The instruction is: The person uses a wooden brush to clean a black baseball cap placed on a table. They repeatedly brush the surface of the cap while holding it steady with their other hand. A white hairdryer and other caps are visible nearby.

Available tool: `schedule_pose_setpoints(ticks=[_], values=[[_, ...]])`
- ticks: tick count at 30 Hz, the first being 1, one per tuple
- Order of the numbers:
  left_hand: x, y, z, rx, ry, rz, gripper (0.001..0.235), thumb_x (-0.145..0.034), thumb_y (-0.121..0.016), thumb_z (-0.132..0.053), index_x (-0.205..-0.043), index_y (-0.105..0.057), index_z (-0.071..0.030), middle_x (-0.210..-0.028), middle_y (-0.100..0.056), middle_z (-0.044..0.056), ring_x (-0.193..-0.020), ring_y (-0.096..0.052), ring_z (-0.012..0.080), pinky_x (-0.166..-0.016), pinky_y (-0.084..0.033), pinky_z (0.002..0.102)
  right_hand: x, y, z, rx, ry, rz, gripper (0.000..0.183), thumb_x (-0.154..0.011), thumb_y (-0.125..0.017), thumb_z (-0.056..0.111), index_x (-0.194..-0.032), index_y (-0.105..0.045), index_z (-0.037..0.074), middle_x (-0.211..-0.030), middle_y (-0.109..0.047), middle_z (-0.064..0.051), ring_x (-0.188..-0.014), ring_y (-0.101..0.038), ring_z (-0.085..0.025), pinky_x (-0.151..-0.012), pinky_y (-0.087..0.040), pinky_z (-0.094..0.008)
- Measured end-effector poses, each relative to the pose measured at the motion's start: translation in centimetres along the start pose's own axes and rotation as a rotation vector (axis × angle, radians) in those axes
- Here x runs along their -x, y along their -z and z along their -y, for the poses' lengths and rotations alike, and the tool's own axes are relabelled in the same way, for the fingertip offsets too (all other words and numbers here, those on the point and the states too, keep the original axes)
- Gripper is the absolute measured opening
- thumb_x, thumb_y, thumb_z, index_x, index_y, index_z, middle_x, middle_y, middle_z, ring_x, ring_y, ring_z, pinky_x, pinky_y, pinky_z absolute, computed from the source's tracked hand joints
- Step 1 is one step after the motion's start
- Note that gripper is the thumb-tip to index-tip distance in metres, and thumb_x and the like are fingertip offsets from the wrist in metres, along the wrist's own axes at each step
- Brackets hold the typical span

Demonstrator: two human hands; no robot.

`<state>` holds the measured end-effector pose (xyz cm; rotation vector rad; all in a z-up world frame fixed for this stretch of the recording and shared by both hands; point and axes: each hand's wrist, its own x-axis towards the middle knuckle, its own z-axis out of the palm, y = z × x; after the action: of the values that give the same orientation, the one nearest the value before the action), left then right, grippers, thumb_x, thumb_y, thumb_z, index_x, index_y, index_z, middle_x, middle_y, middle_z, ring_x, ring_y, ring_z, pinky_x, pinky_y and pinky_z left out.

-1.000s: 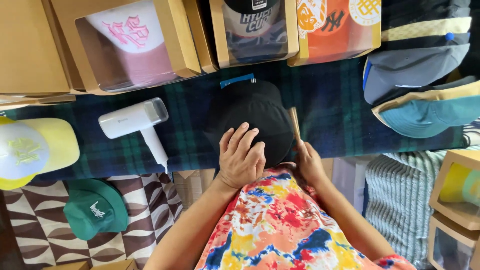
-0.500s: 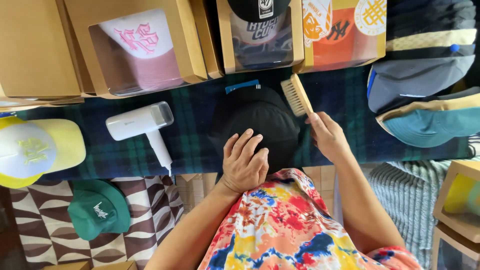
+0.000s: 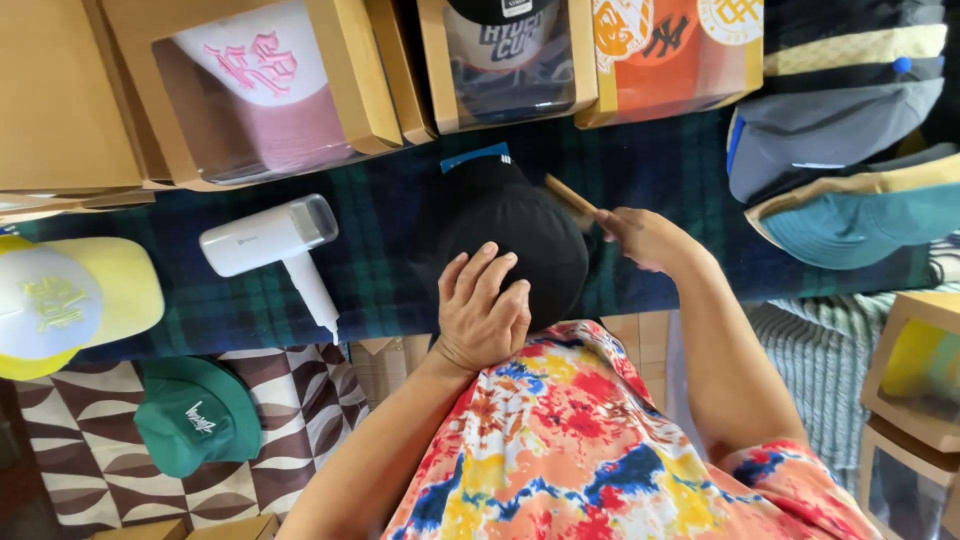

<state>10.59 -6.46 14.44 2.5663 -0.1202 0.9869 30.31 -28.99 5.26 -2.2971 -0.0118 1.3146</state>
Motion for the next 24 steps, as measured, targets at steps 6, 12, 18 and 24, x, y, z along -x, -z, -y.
schedule_pose_setpoints(ticks=[6,12,18,24], values=[[0.2,-0.3,-0.1,0.023,0.011,-0.015,0.013,-0.095,-0.053,-0.020,-0.098,-0.065,-0.016,-0.119,-0.067,0.011,-0.117,-0.065,0.0356,-0.103,-0.045,0.053,8.8,-5.5,-0.2,-0.848,0.270,-0.137,0.046,-0.110,-0.044,0.044,-0.105,-0.061,0.001,-0.059,-0.033,-0.006,-0.040,-0.036,-0.015,-0.028,-0.030,-0.021],[0.6,-0.2,-0.1,0.041,0.008,0.005,0.012,-0.095,-0.055,-0.019,-0.100,-0.065,-0.016,-0.118,-0.065,0.013,-0.117,-0.064,0.0360,-0.104,-0.044,0.053,6.5,-9.4,-8.0,-0.716,-0.018,-0.351,0.039,-0.109,-0.052,0.043,-0.101,-0.063,0.007,-0.060,-0.047,-0.004,-0.048,-0.048,-0.016,-0.037,-0.039,-0.026],[0.9,-0.4,0.0,0.022,-0.017,-0.027,0.015,-0.097,-0.052,-0.021,-0.099,-0.065,-0.015,-0.118,-0.067,0.012,-0.116,-0.065,0.0359,-0.103,-0.044,0.052,8.5,-15.5,-6.6,-0.541,0.002,-0.371,0.050,-0.112,-0.039,0.052,-0.085,-0.057,0.014,-0.056,-0.059,-0.011,-0.059,-0.064,-0.026,-0.060,-0.055,-0.039],[0.8,-0.5,-0.3,0.050,0.008,-0.012,0.015,-0.098,-0.052,-0.018,-0.102,-0.065,-0.014,-0.120,-0.064,0.015,-0.120,-0.063,0.0385,-0.106,-0.042,0.055,13.2,-16.0,-2.8,-0.748,0.124,-0.634,0.048,-0.109,-0.040,0.051,-0.086,-0.062,0.015,-0.051,-0.051,-0.006,-0.043,-0.056,-0.019,-0.038,-0.042,-0.028]])
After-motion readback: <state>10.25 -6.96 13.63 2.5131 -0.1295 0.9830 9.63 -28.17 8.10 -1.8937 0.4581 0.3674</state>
